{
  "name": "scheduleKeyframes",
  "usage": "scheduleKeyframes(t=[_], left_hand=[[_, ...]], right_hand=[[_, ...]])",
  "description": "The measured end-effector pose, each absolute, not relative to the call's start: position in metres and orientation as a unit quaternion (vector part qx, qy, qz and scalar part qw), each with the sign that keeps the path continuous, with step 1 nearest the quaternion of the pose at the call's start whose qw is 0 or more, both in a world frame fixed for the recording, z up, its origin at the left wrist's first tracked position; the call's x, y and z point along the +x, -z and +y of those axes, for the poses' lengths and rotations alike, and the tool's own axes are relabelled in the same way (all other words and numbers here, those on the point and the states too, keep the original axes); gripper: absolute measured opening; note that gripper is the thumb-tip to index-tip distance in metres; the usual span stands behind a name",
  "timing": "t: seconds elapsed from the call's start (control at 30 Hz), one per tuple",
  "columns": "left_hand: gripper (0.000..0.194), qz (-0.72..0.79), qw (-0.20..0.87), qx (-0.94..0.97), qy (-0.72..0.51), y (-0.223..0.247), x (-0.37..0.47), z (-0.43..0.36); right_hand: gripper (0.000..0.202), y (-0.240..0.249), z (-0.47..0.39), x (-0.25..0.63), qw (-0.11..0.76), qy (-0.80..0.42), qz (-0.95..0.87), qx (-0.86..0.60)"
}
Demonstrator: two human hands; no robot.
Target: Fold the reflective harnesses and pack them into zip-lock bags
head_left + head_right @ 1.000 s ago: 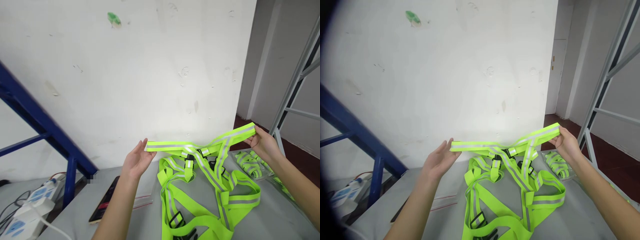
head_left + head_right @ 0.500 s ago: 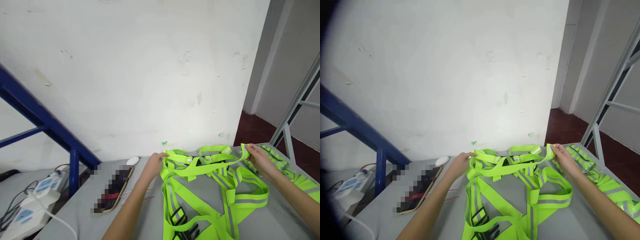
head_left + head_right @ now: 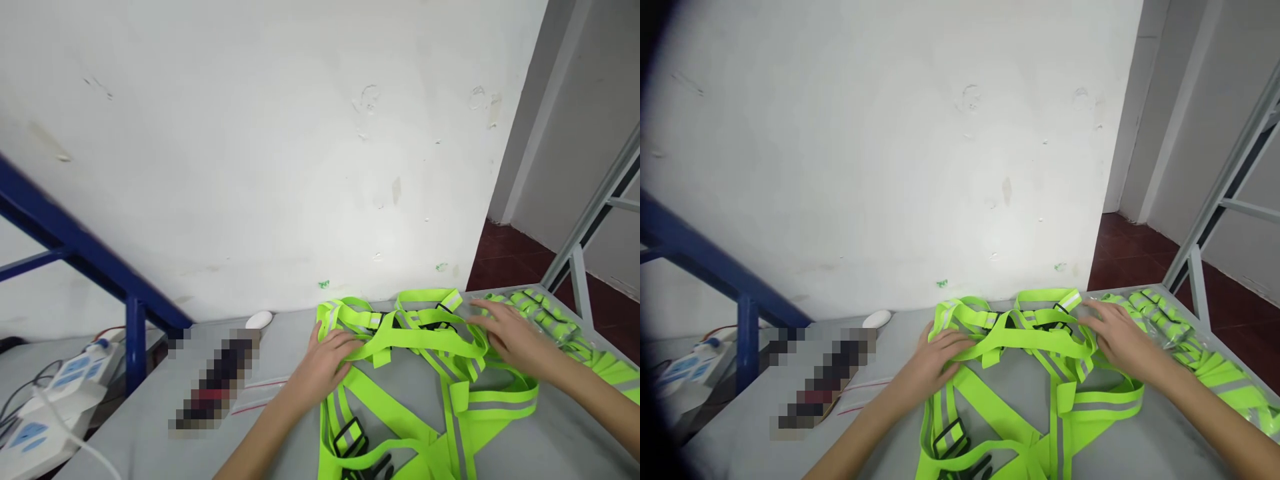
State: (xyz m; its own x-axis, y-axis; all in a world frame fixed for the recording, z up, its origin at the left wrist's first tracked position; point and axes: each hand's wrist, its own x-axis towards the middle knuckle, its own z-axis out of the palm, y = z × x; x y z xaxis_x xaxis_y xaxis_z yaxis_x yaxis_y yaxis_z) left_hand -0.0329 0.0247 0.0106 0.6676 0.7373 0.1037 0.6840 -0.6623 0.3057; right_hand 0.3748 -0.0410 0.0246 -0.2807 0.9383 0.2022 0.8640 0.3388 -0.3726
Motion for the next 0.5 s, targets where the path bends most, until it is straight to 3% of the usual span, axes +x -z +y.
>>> scheduleKeyframes(t=[0.13,0.2,0.3,0.33,0.5], left_hand=[[0.029,0.384,0.102,0.907,-0.143,-0.015,-0.032,0.034],[0.03,0.388,0.104,0.903,-0.155,-0.022,-0.034,0.037],[0.032,0.404,0.092,0.894,-0.171,-0.031,-0.039,0.042],[0.032,0.408,0.088,0.892,-0.173,-0.034,-0.042,0.045],[0.03,0.42,0.087,0.885,-0.179,-0.045,-0.063,0.057]], right_hand=[[0.063,-0.042,-0.058,0.355,0.105,-0.088,-0.849,-0.51],[0.057,-0.049,-0.063,0.346,0.072,-0.121,-0.857,-0.496],[0.022,-0.054,-0.06,0.344,0.014,-0.123,-0.854,-0.506],[0.019,-0.054,-0.057,0.345,-0.005,-0.113,-0.852,-0.511],[0.045,-0.053,-0.037,0.372,-0.062,-0.033,-0.847,-0.528]])
